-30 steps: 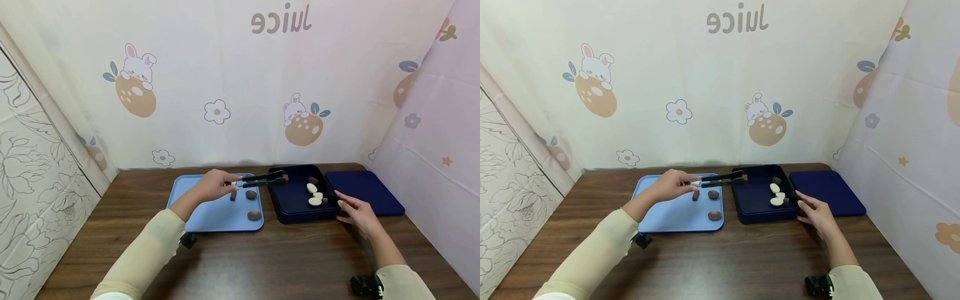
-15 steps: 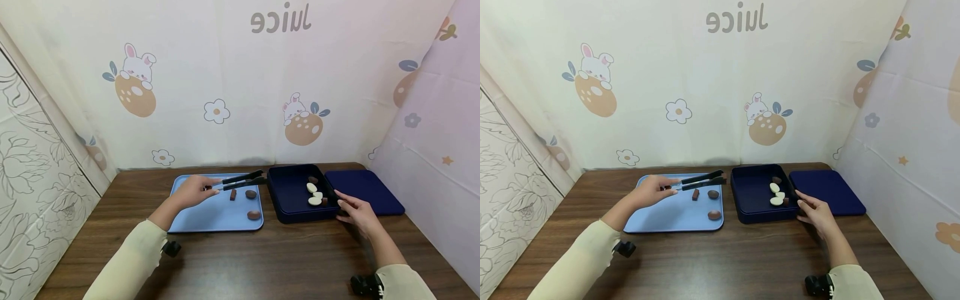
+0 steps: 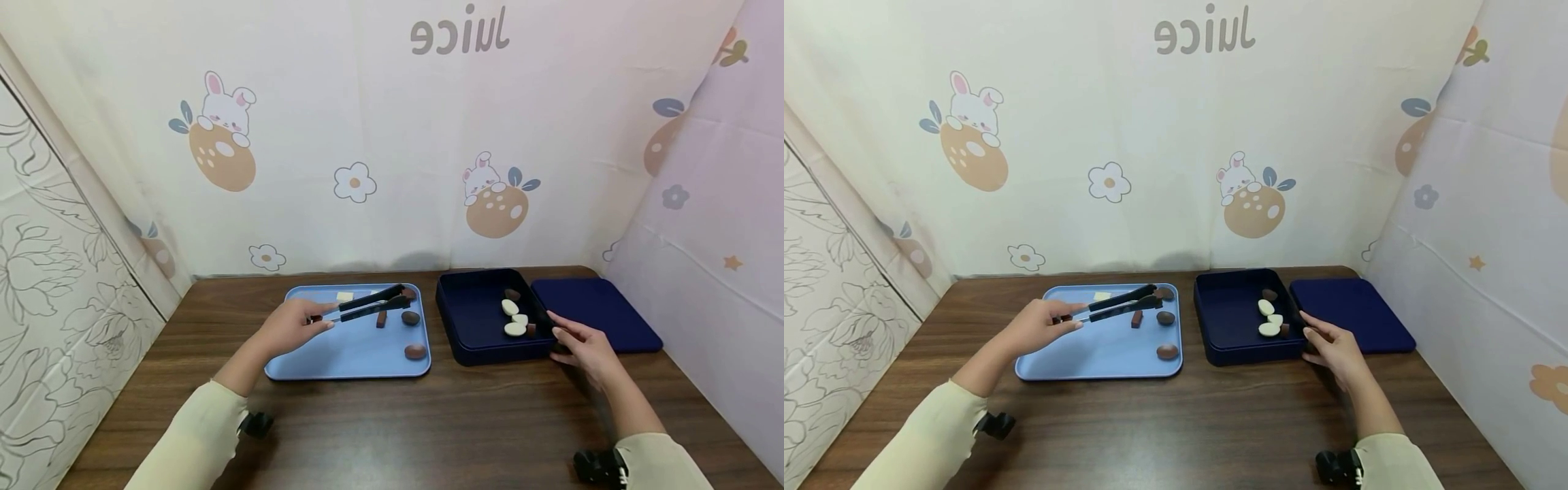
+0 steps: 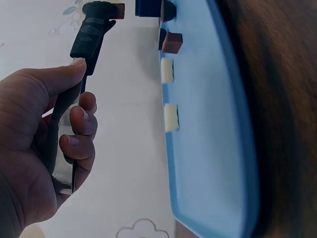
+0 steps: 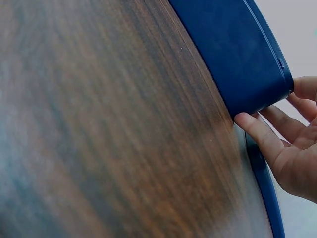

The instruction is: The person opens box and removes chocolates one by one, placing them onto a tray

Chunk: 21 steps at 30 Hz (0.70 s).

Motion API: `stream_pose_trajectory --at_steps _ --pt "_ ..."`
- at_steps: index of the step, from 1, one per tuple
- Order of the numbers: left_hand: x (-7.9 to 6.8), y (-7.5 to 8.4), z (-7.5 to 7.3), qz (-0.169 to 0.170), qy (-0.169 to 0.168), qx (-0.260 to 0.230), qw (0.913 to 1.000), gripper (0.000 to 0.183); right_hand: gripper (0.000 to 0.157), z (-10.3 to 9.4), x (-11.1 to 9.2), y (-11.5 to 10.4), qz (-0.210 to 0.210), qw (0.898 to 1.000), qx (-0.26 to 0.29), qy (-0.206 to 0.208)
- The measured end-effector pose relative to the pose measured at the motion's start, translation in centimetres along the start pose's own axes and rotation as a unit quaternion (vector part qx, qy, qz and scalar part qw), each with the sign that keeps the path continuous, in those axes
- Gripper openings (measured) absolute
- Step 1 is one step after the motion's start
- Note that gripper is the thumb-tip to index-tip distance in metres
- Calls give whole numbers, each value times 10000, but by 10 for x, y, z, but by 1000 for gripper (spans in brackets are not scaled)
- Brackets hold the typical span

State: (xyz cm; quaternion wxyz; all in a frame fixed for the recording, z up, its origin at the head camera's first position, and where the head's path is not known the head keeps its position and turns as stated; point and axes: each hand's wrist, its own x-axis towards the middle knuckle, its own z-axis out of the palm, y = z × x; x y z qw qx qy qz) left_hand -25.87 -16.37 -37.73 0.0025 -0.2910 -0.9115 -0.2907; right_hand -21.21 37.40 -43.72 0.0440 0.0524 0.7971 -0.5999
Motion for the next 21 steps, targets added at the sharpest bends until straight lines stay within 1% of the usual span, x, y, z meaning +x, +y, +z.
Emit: stream_pose_trajectory --at_steps 3,9,12,21 --pt "-7 -5 0 -108 53 -24 9999 37 59 0 0 0 -2 10000 20 2" --pt "-23 -14 -2 -499 133 -100 9986 38 59 0 0 1 13 10000 27 15" --pt "-30 -18 -4 -626 180 -130 9978 38 58 0 0 1 16 10000 11 18" --pt "-49 -30 -6 -1065 272 -236 9937 38 60 -1 0 2 -5 10000 -10 24"
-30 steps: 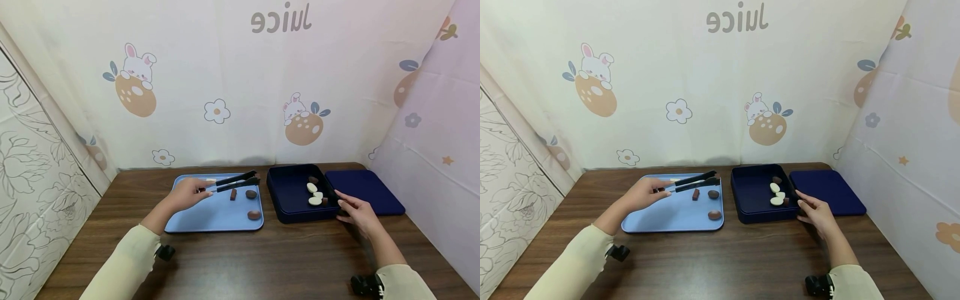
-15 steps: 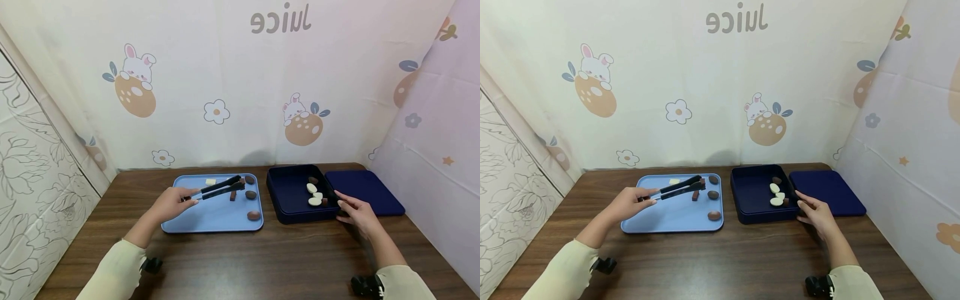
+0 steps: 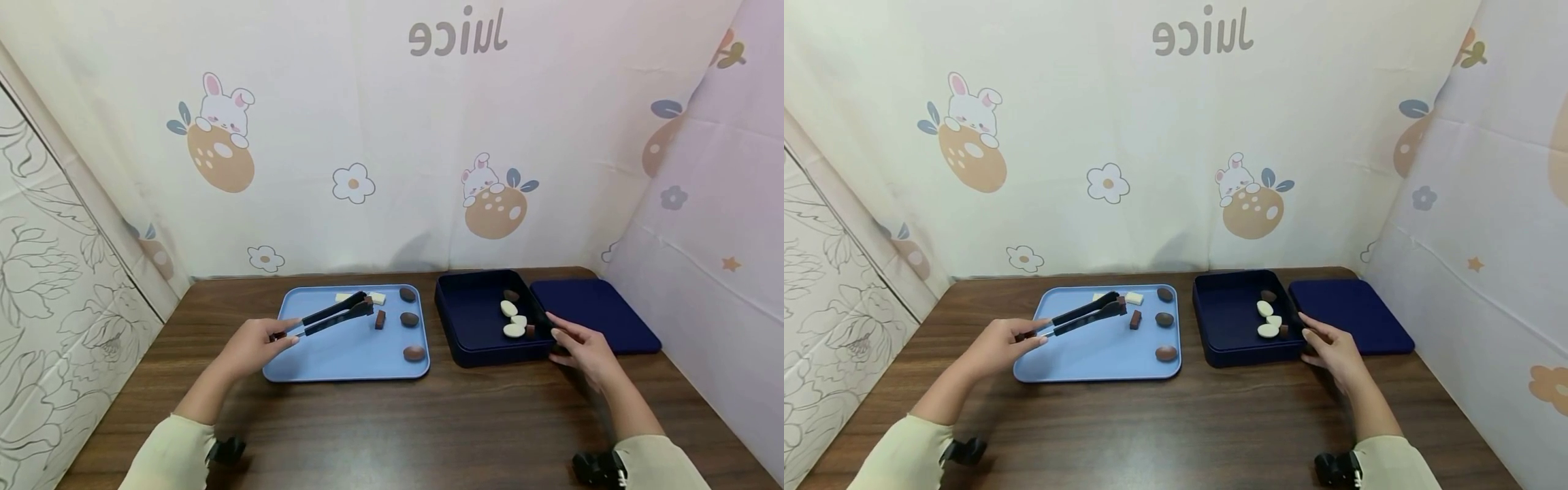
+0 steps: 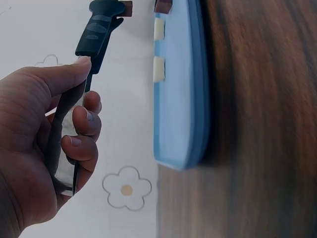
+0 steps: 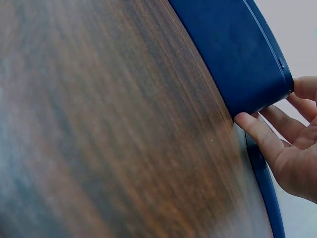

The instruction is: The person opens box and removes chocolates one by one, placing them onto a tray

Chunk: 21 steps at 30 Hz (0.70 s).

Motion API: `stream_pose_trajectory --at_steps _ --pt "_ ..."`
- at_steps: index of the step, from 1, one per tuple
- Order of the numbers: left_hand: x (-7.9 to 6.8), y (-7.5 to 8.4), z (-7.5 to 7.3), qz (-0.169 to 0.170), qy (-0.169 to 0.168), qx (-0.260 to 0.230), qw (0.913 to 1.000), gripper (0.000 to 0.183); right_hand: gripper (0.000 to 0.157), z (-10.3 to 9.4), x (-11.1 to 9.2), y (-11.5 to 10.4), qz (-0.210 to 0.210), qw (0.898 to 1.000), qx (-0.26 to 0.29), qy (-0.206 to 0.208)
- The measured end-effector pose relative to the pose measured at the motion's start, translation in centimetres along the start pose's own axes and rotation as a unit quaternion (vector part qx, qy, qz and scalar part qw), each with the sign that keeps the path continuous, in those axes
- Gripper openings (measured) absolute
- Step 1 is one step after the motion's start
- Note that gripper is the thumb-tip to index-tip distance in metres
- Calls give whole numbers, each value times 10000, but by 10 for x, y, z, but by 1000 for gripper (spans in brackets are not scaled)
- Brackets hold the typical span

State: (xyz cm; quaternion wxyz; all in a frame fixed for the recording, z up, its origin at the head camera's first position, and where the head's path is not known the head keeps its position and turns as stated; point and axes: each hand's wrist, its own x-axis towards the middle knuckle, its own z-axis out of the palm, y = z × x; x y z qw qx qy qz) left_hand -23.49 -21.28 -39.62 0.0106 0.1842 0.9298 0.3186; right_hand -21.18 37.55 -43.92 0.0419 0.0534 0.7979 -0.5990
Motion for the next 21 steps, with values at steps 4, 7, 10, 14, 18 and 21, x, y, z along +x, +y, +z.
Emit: stream_pose_trajectory --at_steps 4,7,10,14,18,21 --pt "-8 -6 -2 -207 3 -50 9998 38 60 0 -1 0 -33 10000 2 7" --pt "-14 -11 -3 -363 7 -48 9993 37 61 0 -1 0 -56 10000 -18 0" --pt "-19 -14 -4 -396 45 69 9992 36 61 0 -1 -1 -68 10000 -21 -3" --pt "-24 -17 -7 -404 106 330 9986 35 61 0 -1 -1 -71 10000 -7 4" --pt "-28 -20 -9 -468 115 468 9977 35 60 1 -1 -1 -50 10000 9 -4" --pt "-30 -21 -10 -495 125 568 9971 35 60 1 0 0 -11 10000 58 -13"
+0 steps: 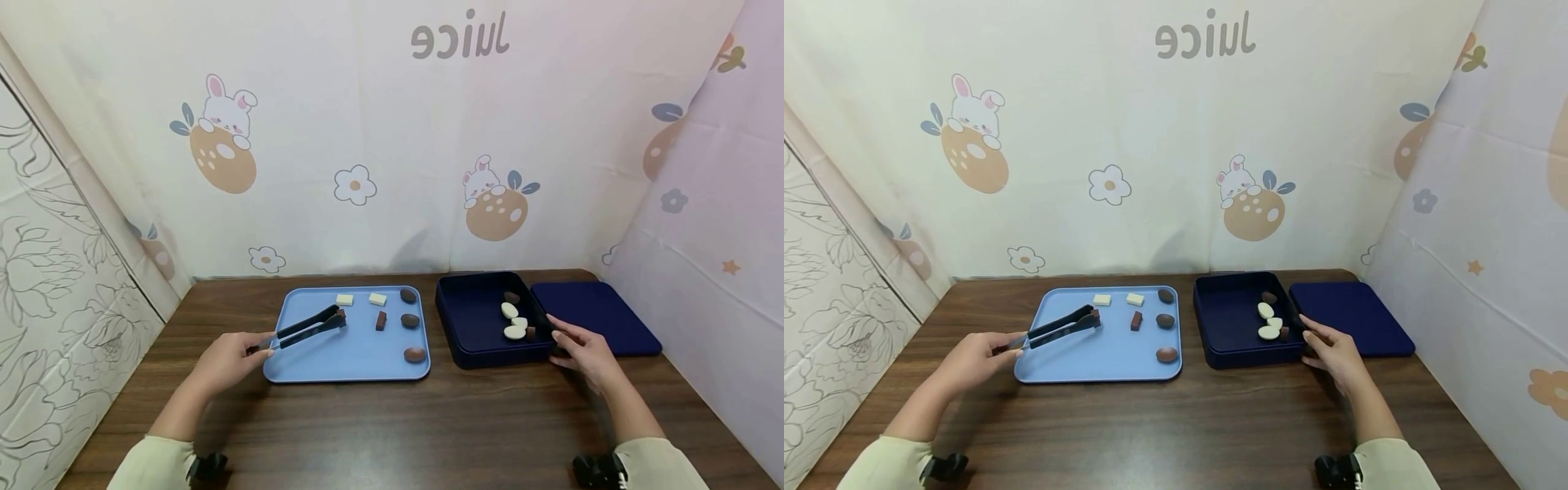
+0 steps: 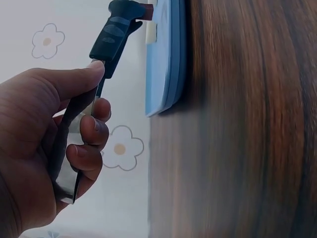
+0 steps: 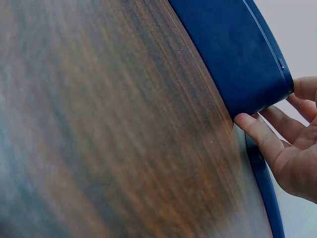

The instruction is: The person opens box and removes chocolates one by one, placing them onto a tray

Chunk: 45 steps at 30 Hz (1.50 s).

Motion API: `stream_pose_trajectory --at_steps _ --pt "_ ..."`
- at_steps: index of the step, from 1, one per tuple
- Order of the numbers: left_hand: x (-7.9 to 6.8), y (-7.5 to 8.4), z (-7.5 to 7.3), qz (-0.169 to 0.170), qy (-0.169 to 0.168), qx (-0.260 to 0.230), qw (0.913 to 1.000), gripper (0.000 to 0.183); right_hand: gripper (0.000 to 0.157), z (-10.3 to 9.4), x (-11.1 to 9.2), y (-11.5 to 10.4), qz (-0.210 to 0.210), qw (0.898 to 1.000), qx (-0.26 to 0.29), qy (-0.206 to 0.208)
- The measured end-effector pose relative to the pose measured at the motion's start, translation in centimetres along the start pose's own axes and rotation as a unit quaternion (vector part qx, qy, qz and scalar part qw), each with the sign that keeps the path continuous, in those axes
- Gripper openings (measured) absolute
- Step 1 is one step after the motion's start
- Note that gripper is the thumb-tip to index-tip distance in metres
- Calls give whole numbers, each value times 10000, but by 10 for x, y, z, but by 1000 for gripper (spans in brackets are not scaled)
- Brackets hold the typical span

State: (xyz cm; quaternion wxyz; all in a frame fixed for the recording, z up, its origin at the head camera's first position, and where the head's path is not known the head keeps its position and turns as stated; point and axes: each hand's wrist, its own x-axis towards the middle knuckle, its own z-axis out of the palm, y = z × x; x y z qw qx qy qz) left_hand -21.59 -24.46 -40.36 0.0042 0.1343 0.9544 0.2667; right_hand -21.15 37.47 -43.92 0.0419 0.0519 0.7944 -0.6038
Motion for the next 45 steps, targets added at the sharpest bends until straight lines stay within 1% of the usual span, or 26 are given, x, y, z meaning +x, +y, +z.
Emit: stream_pose_trajectory --at_steps 6,17,23,33,36,41,45 --pt "-1 -3 2 31 6 174 9998 34 59 -1 0 1 60 10000 17 -2" --pt "1 -1 8 6 -111 -51 9999 37 59 0 0 1 15 10000 29 -16" --pt "1 -3 8 42 -58 -155 9999 40 59 0 0 1 -28 10000 -16 1" --pt "1 1 5 -101 -45 -256 9996 43 59 2 -2 -1 -253 9996 66 -101" --pt "1 2 5 -132 -17 -310 9994 43 58 3 -3 -1 -253 9996 68 -91" --pt "3 4 5 -38 89 -446 9990 42 57 3 -4 -1 -222 9997 127 -67" --pt "4 8 6 76 126 -562 9983 42 57 3 -4 -1 -220 9996 158 -58"
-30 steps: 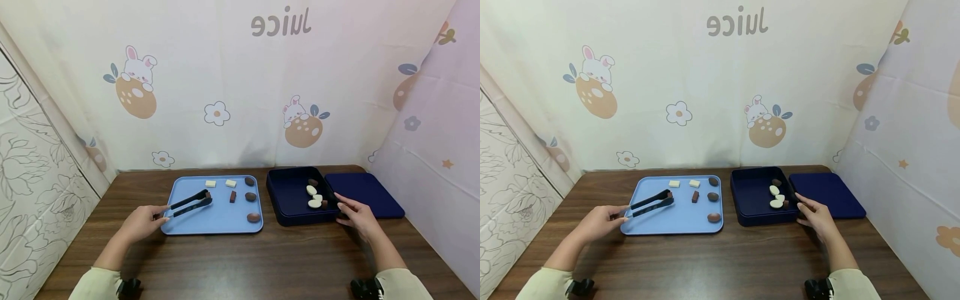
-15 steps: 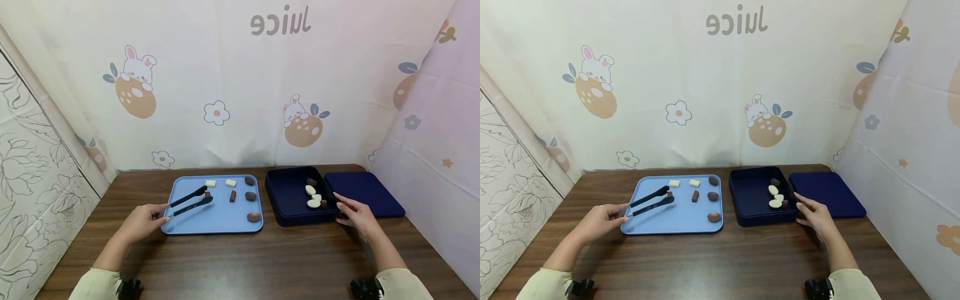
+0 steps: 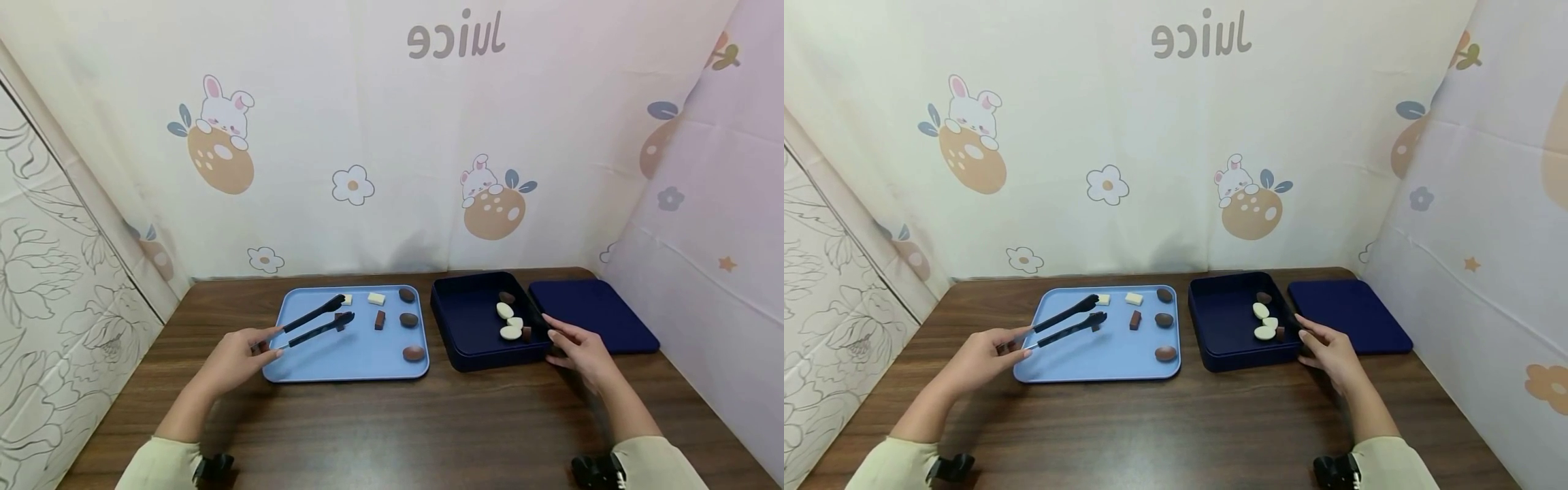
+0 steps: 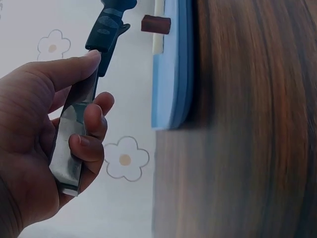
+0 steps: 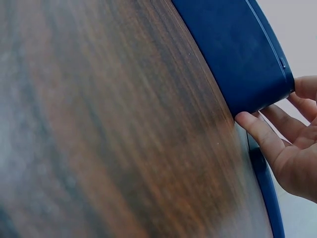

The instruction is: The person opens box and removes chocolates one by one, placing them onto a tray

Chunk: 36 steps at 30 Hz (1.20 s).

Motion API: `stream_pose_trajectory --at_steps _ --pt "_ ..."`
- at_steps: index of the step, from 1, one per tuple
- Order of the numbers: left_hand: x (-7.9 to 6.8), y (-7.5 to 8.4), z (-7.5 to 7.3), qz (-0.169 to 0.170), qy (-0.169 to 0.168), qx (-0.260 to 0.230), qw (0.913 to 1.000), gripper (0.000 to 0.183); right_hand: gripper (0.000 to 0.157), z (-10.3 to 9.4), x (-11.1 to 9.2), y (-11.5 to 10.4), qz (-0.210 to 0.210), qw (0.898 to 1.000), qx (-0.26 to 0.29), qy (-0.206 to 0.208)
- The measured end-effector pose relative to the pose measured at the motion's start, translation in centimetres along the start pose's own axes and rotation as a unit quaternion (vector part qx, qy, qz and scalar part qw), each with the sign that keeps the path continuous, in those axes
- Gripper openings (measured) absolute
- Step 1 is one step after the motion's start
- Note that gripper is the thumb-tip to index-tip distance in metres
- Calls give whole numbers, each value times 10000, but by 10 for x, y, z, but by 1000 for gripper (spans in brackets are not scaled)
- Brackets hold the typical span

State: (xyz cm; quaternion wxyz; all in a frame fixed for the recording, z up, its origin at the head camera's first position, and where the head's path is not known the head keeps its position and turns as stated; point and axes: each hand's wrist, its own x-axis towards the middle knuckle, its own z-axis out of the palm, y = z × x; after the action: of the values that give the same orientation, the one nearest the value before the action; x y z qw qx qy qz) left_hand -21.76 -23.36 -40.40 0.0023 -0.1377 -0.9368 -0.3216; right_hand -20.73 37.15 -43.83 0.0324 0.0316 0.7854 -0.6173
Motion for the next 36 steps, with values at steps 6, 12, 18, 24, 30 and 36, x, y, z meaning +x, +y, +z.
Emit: stream_pose_trajectory --at_steps 6,12,18,24,30,36 --pt "2 10 5 74 -43 -107 9999 43 58 -1 0 0 11 10000 13 12" --pt "5 21 12 240 -159 -97 9995 44 59 -1 0 0 27 10000 -8 43" --pt "7 28 18 369 -231 -185 9989 45 58 -1 0 0 85 9999 27 50" --pt "10 35 26 567 -239 -202 9979 44 58 -2 0 1 65 9999 71 112" --pt "11 47 33 676 -338 -151 9970 42 57 -1 0 1 -4 9999 67 88" --pt "14 59 42 810 -471 -155 9955 41 59 -1 1 2 4 9999 82 87"
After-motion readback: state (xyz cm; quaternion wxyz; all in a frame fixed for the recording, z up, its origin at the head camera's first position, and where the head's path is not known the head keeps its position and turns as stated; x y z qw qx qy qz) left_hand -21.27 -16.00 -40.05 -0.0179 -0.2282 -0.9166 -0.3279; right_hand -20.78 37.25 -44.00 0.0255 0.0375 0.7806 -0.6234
